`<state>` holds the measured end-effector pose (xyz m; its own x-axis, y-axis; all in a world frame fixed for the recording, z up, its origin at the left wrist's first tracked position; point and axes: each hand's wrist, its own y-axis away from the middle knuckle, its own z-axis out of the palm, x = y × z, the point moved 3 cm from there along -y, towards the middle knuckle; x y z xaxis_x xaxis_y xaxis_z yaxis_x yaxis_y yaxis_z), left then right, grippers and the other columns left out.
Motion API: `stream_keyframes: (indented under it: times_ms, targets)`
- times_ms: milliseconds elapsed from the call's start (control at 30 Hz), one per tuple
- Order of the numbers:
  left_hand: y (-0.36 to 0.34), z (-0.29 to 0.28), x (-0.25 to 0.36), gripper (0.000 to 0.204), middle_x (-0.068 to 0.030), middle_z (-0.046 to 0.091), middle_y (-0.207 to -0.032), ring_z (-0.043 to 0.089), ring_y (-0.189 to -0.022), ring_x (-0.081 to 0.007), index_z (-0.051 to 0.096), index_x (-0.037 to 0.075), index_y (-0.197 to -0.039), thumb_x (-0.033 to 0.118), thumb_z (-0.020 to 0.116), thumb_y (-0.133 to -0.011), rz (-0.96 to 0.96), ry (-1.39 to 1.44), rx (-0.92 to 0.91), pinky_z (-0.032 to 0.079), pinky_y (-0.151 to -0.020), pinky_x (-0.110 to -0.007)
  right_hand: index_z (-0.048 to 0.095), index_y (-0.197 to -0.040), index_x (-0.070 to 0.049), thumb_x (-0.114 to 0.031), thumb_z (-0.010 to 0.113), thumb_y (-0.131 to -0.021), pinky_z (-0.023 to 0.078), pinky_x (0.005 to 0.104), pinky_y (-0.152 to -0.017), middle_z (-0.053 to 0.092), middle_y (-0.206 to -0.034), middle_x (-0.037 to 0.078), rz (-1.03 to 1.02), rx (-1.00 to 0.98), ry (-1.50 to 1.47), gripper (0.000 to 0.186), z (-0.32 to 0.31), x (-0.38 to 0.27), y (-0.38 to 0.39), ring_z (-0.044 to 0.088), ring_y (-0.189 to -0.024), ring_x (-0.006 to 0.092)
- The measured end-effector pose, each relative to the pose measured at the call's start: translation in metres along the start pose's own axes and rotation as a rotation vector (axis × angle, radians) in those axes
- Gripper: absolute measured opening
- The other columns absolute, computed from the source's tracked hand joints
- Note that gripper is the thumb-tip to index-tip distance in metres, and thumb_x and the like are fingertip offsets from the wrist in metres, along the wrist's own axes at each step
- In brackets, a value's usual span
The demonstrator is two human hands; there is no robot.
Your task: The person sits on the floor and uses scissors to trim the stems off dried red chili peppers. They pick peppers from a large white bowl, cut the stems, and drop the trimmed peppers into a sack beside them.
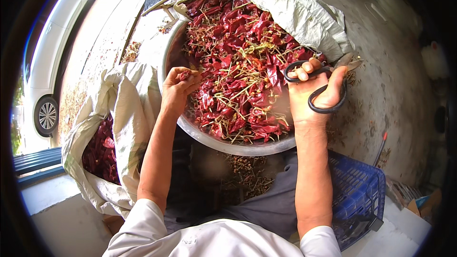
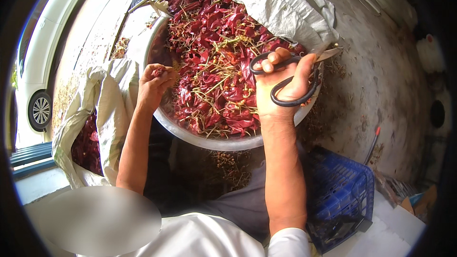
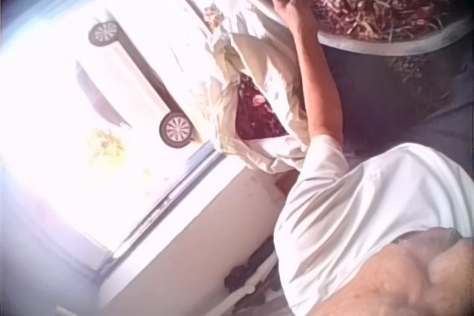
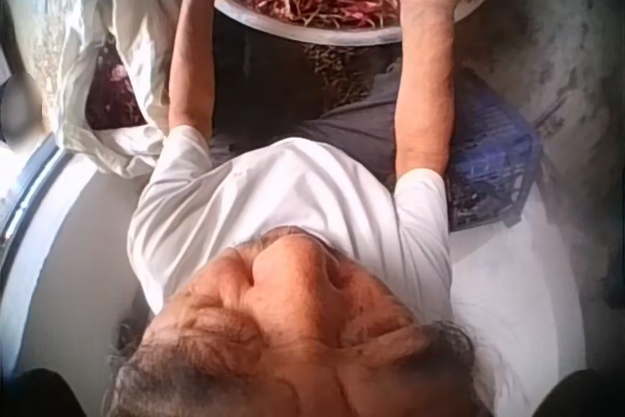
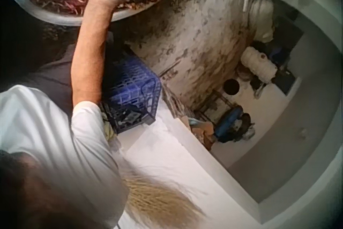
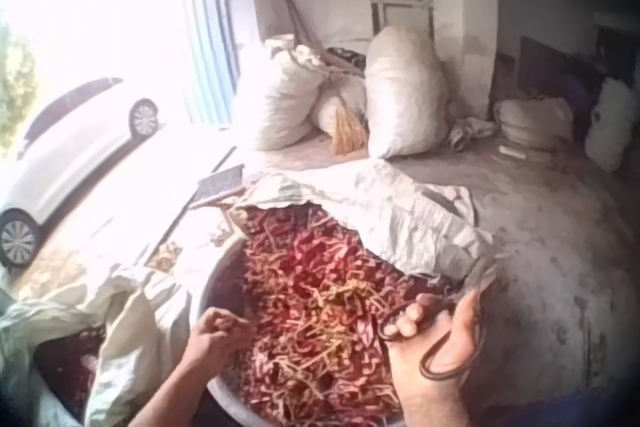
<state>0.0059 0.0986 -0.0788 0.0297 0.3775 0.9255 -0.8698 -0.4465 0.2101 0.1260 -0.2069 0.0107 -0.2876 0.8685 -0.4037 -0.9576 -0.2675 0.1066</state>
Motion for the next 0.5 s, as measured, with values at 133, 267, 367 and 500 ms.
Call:
stream_keyframes:
  times_ms: [133, 267, 367, 500]
  targets:
    - [-0.011, 0.002, -0.005, 0.022, -0.0101, 0.069, -0.106, 0.067, -0.102, -0.0217, 0.060, 0.007, -0.105, -0.009, 0.059, -0.090, -0.064, 0.004, 0.015, 0.058, -0.085, -0.034, 0.058, -0.094, -0.002, -0.064, 0.055, -0.092, 0.044, 0.0321, -0.070, 0.052, -0.076, 0.002, 0.046, 0.038, 0.274, 0.062, -0.010, 0.003, 0.002, 0.050, -0.067, 0.0152]
    - [-0.012, 0.011, -0.003, 0.022, -0.0133, 0.068, -0.110, 0.067, -0.103, -0.0230, 0.061, 0.003, -0.113, -0.004, 0.059, -0.092, -0.103, 0.099, -0.061, 0.056, -0.088, -0.035, 0.056, -0.078, -0.008, -0.074, 0.057, -0.085, 0.044, 0.0266, -0.053, 0.053, -0.064, -0.001, -0.039, 0.026, 1.066, 0.067, -0.007, 0.032, 0.018, 0.053, -0.057, 0.0106]
    - [-0.010, 0.016, -0.001, 0.025, -0.0120, 0.068, -0.111, 0.067, -0.102, -0.0211, 0.061, 0.001, -0.119, 0.000, 0.059, -0.094, -0.139, 0.144, -0.152, 0.055, -0.088, -0.033, 0.054, -0.073, -0.010, -0.076, 0.057, -0.083, 0.047, 0.0310, -0.053, 0.056, -0.061, 0.001, 0.255, -0.126, 1.394, 0.067, 0.006, 0.041, 0.027, 0.056, -0.057, 0.0125]
    - [-0.003, 0.020, 0.006, 0.028, -0.0090, 0.068, -0.109, 0.066, -0.098, -0.0169, 0.061, 0.000, -0.124, 0.005, 0.059, -0.096, -0.123, 0.016, -0.177, 0.055, -0.085, -0.029, 0.060, -0.072, 0.000, -0.073, 0.065, -0.078, 0.052, 0.0420, -0.062, 0.063, -0.064, 0.018, 0.278, -0.192, 1.578, 0.074, -0.007, 0.069, 0.033, 0.068, -0.065, 0.0340]
